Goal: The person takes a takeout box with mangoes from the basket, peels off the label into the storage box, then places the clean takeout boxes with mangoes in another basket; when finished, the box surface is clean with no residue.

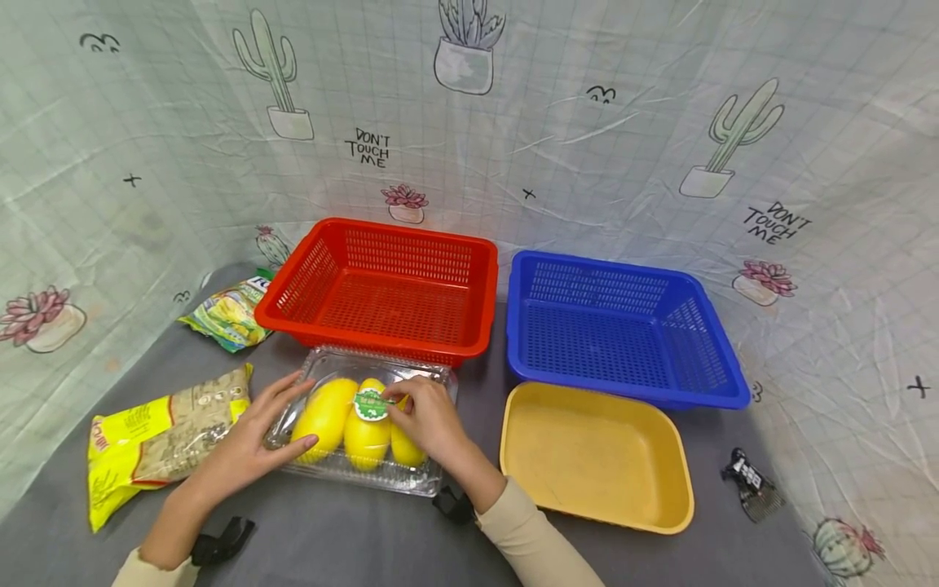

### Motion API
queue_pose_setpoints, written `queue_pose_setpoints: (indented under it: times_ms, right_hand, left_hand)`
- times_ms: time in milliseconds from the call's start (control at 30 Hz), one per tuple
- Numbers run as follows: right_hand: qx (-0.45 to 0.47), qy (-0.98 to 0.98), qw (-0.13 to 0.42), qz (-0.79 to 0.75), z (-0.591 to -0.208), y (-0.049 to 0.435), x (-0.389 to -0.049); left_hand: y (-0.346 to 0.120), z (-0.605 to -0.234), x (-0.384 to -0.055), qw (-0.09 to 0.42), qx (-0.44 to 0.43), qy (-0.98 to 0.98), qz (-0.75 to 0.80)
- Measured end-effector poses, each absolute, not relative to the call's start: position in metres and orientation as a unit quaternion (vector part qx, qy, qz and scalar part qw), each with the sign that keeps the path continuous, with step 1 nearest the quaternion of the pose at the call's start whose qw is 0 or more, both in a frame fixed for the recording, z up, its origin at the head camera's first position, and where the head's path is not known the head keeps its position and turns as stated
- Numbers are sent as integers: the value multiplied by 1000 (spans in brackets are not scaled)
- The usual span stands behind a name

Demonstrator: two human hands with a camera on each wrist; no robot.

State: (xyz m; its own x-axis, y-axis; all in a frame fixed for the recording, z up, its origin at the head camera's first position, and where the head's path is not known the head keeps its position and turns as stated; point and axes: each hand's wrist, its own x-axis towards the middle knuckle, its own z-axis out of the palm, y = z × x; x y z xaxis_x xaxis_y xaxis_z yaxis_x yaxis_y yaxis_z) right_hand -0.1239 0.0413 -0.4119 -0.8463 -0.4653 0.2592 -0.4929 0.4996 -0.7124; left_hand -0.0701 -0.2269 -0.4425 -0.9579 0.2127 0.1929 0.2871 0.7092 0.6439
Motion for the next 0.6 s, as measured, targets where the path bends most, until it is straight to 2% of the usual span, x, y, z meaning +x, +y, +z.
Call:
queue_pose_setpoints:
  times_ms: [200, 600]
  right_hand:
    - [262, -853, 15, 451, -413, 41, -127]
    - [228, -839, 60, 491, -416, 38, -124]
  left_hand:
    - [-228, -443, -71, 49, -134, -922, -359]
    - [-229, -444, -71, 51, -136, -922, -359]
